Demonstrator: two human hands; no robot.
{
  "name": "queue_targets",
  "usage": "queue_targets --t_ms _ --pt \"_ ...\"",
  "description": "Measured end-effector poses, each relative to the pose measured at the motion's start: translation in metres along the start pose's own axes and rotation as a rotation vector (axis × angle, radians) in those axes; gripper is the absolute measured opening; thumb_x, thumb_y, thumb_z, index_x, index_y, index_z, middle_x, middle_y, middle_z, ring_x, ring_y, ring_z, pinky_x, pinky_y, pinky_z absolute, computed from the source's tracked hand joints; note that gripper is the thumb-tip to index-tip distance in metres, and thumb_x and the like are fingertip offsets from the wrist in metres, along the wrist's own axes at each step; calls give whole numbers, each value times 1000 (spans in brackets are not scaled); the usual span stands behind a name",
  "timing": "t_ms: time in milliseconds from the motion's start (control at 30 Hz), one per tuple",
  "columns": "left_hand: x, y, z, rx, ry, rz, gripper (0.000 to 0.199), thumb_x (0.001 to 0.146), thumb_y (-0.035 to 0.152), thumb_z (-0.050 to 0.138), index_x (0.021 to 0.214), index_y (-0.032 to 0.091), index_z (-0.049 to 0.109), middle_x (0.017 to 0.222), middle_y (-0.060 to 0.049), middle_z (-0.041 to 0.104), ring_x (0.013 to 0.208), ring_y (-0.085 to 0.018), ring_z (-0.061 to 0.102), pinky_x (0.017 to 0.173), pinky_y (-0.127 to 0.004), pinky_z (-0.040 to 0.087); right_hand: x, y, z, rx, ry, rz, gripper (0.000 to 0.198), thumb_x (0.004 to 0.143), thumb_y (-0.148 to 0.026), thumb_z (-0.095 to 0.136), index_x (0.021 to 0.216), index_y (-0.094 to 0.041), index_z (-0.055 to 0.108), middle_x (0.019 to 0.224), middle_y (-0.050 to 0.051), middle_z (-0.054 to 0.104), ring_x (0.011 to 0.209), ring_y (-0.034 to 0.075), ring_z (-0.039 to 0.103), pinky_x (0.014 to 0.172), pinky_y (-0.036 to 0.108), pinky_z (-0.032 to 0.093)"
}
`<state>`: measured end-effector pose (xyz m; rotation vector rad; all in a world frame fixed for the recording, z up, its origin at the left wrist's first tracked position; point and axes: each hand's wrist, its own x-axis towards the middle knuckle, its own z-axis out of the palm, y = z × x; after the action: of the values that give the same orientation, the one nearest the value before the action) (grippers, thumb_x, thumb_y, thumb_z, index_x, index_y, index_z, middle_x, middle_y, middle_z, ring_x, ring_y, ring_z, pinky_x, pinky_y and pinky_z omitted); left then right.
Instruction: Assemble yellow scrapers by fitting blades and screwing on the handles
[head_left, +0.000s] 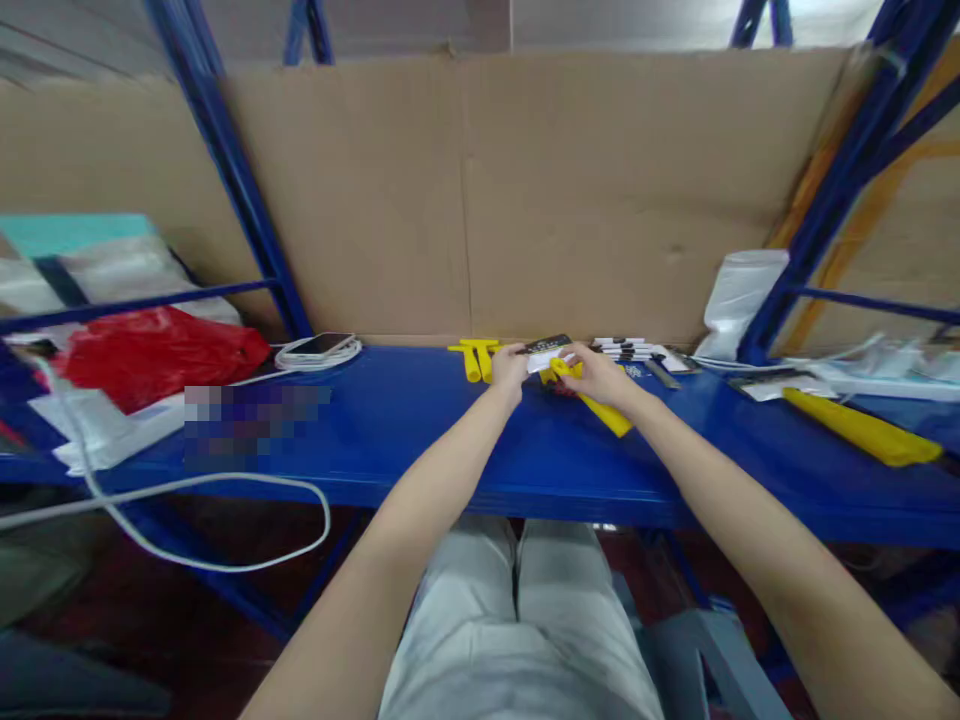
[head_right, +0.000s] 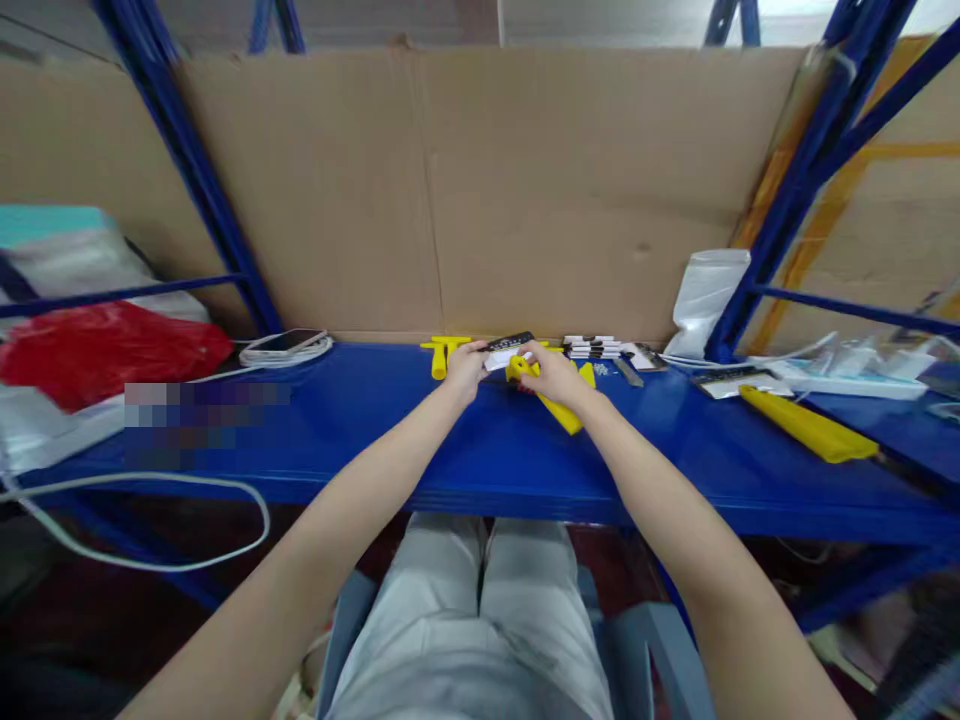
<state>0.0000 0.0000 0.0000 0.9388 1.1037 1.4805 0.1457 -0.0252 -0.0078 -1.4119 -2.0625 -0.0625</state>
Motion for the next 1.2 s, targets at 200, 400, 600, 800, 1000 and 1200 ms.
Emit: queue_targets --t_ms 200,400,600,800,1000,1200 --pt "-2 1 0 -53 -4 -8 35 69 -7 47 96 11 62 74 -4 65 70 -13 65 67 -23 52 -1 1 -3 -76 -91 -49 27 75 -21 53 97 -24 69 101 4 68 94 21 62 84 33 45" --pt "0 1 -2 -81 -30 -16 38 70 -6 47 100 12 61 78 -4 66 73 -12 65 68 -22 52 -1 1 -2 -117 -105 -117 38 74 -17 55 110 -21 66 112 6 64 103 21 60 91 32 43" --pt "-5 7 -2 -80 -76 -41 38 71 -2 50 103 15 61 84 -5 67 76 -13 65 70 -24 52 -4 -3 -5 -171 -135 -86 42 77 -17 53 117 -23 62 118 7 61 106 21 58 92 32 43" --pt "-12 10 -5 -35 -139 17 40 77 12 57 116 19 54 114 -8 62 95 -16 63 74 -26 52 -5 -2 -19 -306 -130 -4 45 81 -17 47 125 -21 55 123 10 57 109 23 56 92 33 43" --pt "-10 6 -6 80 -152 0 42 77 12 55 118 18 50 123 -11 57 104 -19 59 71 -25 52 -7 14 -73 -496 17 235 46 84 -22 43 129 -22 51 122 13 56 103 26 58 86 37 44" --pt "-10 4 -5 135 -156 11 42 74 9 54 115 16 51 119 -13 58 101 -20 59 68 -25 52 -23 64 -141 -679 -158 452 47 86 -30 43 130 -15 51 118 20 58 107 30 56 82 36 42"
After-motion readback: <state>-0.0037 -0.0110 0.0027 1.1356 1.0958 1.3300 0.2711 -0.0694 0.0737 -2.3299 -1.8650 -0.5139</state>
